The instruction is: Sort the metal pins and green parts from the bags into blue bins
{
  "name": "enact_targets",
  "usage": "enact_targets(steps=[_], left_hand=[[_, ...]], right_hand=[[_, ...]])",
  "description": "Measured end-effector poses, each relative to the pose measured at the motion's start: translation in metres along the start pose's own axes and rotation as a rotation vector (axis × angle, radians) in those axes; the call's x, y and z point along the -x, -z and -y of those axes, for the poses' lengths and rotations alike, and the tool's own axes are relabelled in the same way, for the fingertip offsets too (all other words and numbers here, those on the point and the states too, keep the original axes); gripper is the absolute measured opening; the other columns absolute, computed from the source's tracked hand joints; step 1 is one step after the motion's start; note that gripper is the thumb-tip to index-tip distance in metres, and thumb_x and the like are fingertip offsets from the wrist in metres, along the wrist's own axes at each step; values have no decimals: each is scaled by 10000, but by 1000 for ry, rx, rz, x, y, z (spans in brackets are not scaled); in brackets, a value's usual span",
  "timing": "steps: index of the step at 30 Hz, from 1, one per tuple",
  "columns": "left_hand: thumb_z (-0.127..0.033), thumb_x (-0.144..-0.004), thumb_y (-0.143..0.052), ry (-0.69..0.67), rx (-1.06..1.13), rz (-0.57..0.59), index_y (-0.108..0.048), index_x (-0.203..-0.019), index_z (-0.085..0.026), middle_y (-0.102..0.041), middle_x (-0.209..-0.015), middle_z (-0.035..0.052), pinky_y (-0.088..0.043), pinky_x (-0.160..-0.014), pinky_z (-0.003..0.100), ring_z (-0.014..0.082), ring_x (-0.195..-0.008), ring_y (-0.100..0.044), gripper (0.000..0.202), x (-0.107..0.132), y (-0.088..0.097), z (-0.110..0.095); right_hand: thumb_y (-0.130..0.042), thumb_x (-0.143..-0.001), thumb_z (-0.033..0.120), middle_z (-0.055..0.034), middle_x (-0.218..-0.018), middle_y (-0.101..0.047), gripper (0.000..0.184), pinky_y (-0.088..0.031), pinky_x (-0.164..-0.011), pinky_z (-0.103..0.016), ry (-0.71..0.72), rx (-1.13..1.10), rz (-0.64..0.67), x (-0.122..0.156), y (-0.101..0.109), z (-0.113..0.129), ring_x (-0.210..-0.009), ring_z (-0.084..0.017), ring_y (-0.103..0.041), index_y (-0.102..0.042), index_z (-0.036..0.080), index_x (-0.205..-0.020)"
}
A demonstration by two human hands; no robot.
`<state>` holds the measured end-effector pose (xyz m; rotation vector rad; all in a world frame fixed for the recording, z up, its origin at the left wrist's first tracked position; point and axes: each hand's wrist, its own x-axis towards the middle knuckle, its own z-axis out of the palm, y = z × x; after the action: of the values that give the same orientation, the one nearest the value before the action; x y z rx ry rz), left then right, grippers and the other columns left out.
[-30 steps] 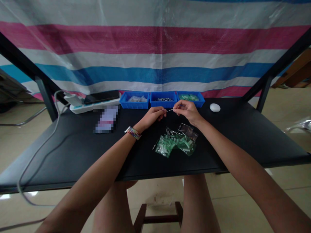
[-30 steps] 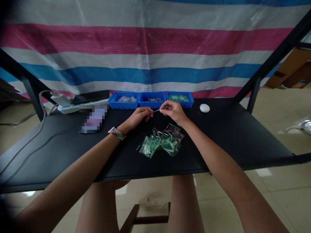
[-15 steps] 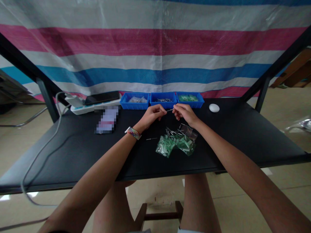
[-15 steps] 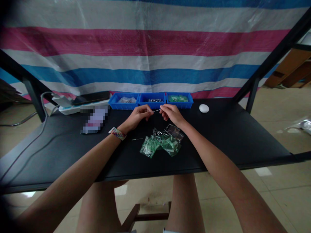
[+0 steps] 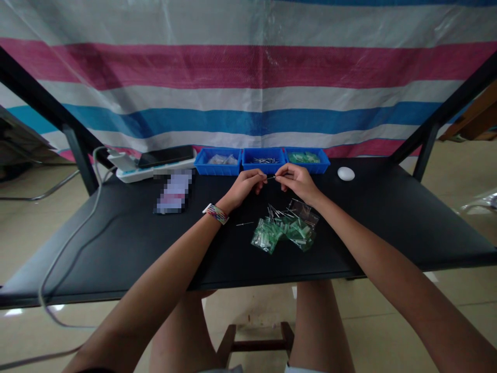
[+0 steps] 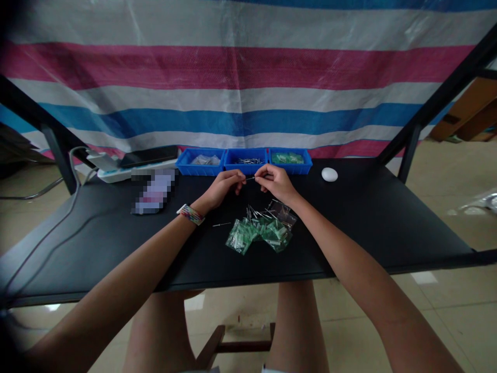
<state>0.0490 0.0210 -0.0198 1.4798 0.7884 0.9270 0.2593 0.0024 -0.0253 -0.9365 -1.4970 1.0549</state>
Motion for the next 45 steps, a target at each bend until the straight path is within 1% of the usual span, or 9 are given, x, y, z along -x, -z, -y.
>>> enact_targets(steps=[4,8,12,18,22,26,32,39,45], left_hand=[[-378,-836,-713,-36,-38,1,-654,-778,-160,-563,-627,-22,-379,-546,233,96,-534,-508,234,1,0,-1],[-386,-810,-777,-60,-44,-12,-661,-811,-157,-554,-616,-37,-353,-537,231,86,-522,-491,257,3,-2,-2],[-393,-768,-828,-62,-35,-24,-679,-819,-152,-562,-636,-33,-342,-522,228,83,-526,-488,288,3,-3,-3],[-378,-753,-847,-75,-38,-24,-681,-818,-151,-552,-629,-35,-345,-520,219,79,-526,-482,289,3,-3,-3],[-333,-762,-830,-78,-13,-20,-654,-830,-154,-532,-605,-46,-355,-518,210,80,-513,-489,260,3,-3,-3],[-351,-837,-726,-38,38,-42,-638,-842,-162,-567,-654,-22,-412,-518,220,99,-525,-525,209,3,-4,-5],[-398,-919,-611,5,53,-18,-654,-769,-149,-571,-657,18,-441,-519,229,118,-552,-545,293,3,-3,-6],[-417,-898,-647,24,53,-31,-650,-758,-158,-574,-668,16,-439,-530,231,114,-561,-536,294,3,-3,-4],[-373,-835,-705,14,8,-30,-625,-742,-166,-562,-625,-11,-398,-520,226,100,-530,-518,241,3,-3,-5]], right_hand=[[-879,-722,411,18,-771,-657,337,-499,-477,-233,0,-7,-23,1,0,1,-526,-106,-609,-675,193,-879],[-848,-749,463,12,-776,-688,359,-496,-462,-223,-79,-31,-34,2,2,5,-507,-101,-596,-678,204,-929],[-785,-805,546,-10,-724,-698,371,-479,-440,-210,-147,-10,-31,2,3,6,-498,-106,-596,-663,196,-829],[-805,-791,569,-11,-653,-674,411,-471,-438,-202,-178,7,-14,2,3,3,-491,-109,-598,-667,183,-769],[-840,-757,551,-4,-694,-686,407,-483,-447,-208,-162,-6,-4,3,2,5,-502,-110,-610,-665,185,-798],[-844,-756,516,-8,-760,-711,386,-497,-465,-216,-98,-32,-5,3,2,7,-514,-104,-610,-667,189,-860],[-832,-767,479,-9,-806,-726,355,-499,-469,-224,-26,-22,-41,2,0,6,-521,-104,-614,-660,199,-902],[-818,-782,438,-14,-808,-731,310,-502,-478,-231,-8,-6,-49,2,0,4,-531,-109,-619,-665,198,-904],[-830,-764,433,-12,-805,-728,315,-506,-483,-232,-12,-10,-52,4,-1,7,-534,-110,-619,-668,199,-899]])
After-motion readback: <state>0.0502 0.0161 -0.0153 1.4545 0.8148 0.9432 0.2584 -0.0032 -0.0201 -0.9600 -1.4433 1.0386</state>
